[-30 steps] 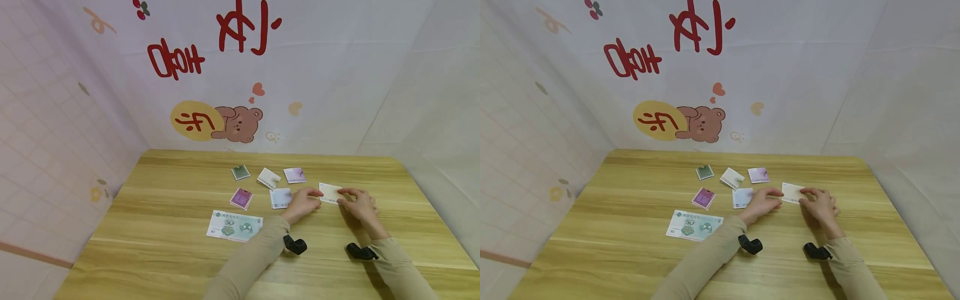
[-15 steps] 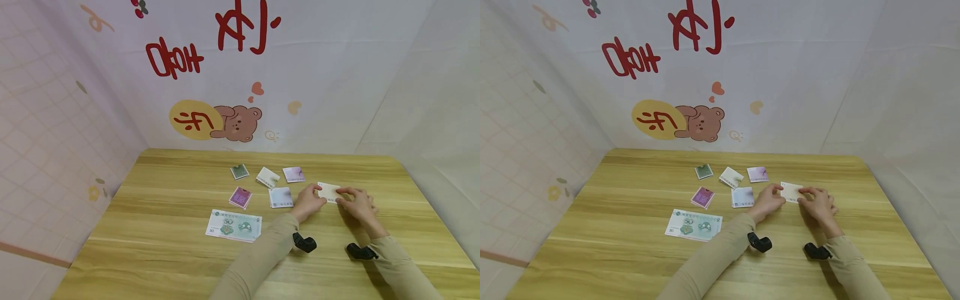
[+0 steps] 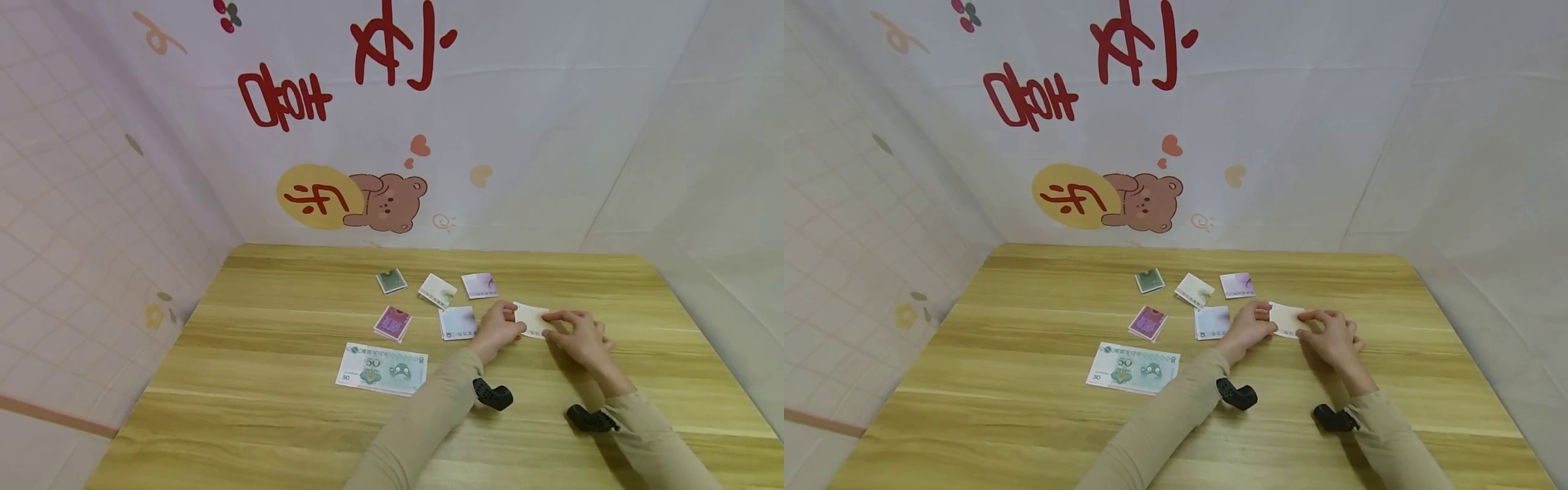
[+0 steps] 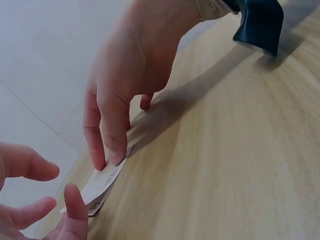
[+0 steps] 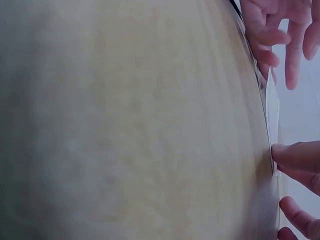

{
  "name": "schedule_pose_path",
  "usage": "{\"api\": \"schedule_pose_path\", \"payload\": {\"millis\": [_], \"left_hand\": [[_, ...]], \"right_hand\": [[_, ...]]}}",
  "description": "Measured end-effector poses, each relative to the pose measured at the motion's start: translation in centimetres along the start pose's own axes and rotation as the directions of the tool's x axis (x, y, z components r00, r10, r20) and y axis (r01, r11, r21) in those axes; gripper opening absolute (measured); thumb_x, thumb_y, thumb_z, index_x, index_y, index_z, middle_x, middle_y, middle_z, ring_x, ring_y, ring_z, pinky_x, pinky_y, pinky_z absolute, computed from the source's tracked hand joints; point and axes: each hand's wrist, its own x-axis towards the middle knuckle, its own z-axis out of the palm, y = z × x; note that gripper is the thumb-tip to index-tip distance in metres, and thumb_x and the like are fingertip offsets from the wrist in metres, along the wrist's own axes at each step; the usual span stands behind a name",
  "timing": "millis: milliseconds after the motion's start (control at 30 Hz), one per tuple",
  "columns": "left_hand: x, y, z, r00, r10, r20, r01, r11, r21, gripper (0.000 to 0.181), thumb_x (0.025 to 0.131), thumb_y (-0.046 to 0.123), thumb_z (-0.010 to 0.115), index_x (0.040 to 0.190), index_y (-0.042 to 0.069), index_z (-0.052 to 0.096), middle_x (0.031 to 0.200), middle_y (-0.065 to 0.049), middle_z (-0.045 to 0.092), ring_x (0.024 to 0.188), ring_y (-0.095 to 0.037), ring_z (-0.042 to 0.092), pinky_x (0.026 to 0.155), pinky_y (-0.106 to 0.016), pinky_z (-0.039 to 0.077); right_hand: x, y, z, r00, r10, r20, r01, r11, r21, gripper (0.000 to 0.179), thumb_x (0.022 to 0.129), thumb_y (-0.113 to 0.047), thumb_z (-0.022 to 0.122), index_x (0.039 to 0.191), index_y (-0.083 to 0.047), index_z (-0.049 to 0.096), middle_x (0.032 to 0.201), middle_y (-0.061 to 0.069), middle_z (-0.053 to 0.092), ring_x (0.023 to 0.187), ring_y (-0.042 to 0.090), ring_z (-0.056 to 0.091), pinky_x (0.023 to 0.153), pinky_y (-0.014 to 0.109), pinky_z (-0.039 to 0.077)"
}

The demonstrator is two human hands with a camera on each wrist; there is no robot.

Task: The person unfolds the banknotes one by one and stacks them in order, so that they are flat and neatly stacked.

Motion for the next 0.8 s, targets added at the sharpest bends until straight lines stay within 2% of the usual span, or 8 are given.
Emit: {"api": "schedule_pose_path", "payload": {"millis": [133, 300, 467, 600, 700, 800], "left_hand": [[0.0, -0.3, -0.4, 1.0, 0.018, 0.018, -0.02, 0.998, 0.068, 0.031, 0.078, -0.008, 0.067, 0.106, 0.004, 0.063, 0.091, -0.007, 0.059, 0.067, -0.01, 0.05, 0.065, -0.03, 0.053], [-0.2, -0.6, -1.0, 0.994, 0.082, 0.07, -0.094, 0.978, 0.188, 0.023, 0.081, -0.002, 0.071, 0.1, 0.007, 0.062, 0.077, 0.001, 0.055, 0.064, -0.007, 0.046, 0.059, -0.021, 0.04], [-0.3, -0.9, -1.7, 0.989, 0.089, 0.116, -0.107, 0.981, 0.16, 0.015, 0.085, -0.004, 0.067, 0.097, 0.004, 0.062, 0.068, 0.001, 0.052, 0.051, -0.009, 0.049, 0.047, -0.019, 0.04], [-0.2, -0.9, -2.3, 0.989, 0.091, 0.117, -0.106, 0.985, 0.133, 0.013, 0.085, -0.004, 0.068, 0.095, 0.003, 0.064, 0.07, 0.001, 0.052, 0.054, -0.009, 0.053, 0.052, -0.022, 0.048], [-0.2, -0.6, -3.0, 0.988, 0.107, 0.11, -0.121, 0.985, 0.121, 0.014, 0.084, -0.005, 0.069, 0.094, 0.003, 0.064, 0.071, 0.001, 0.054, 0.057, -0.011, 0.057, 0.056, -0.025, 0.052], [-0.2, -0.3, -3.7, 0.984, 0.149, 0.1, -0.16, 0.98, 0.114, 0.016, 0.082, -0.005, 0.071, 0.094, 0.002, 0.064, 0.071, 0.001, 0.055, 0.057, -0.011, 0.058, 0.055, -0.024, 0.051]], "right_hand": [[-0.3, -0.3, 0.3, 0.999, -0.025, 0.024, 0.025, 1.0, -0.008, 0.037, 0.09, -0.025, 0.069, 0.12, -0.004, 0.064, 0.132, 0.034, 0.034, 0.112, 0.066, 0.021, 0.071, 0.069, 0.016], [-0.8, -0.7, 0.7, 0.997, -0.058, 0.055, 0.06, 0.998, -0.021, 0.037, 0.089, -0.029, 0.071, 0.119, -0.007, 0.065, 0.133, 0.03, 0.038, 0.112, 0.065, 0.023, 0.072, 0.069, 0.019], [-1.2, -1.0, 0.7, 0.994, -0.086, 0.064, 0.087, 0.996, -0.015, 0.037, 0.09, -0.028, 0.069, 0.12, -0.008, 0.065, 0.132, 0.029, 0.043, 0.11, 0.06, 0.028, 0.073, 0.067, 0.024], [-1.5, -1.2, 0.7, 0.987, -0.154, 0.047, 0.149, 0.984, 0.099, 0.035, 0.09, -0.017, 0.069, 0.12, 0.0, 0.064, 0.126, 0.031, 0.051, 0.113, 0.053, 0.039, 0.085, 0.066, 0.032], [-1.7, -1.7, 0.8, 0.982, -0.19, 0.017, 0.184, 0.965, 0.186, 0.032, 0.089, -0.009, 0.069, 0.118, 0.005, 0.063, 0.122, 0.03, 0.056, 0.11, 0.043, 0.05, 0.089, 0.055, 0.043], [-2.0, -2.3, 1.0, 0.979, -0.204, -0.016, 0.203, 0.952, 0.229, 0.029, 0.09, -0.006, 0.068, 0.116, 0.005, 0.064, 0.118, 0.027, 0.06, 0.101, 0.03, 0.058, 0.081, 0.035, 0.05]]}}
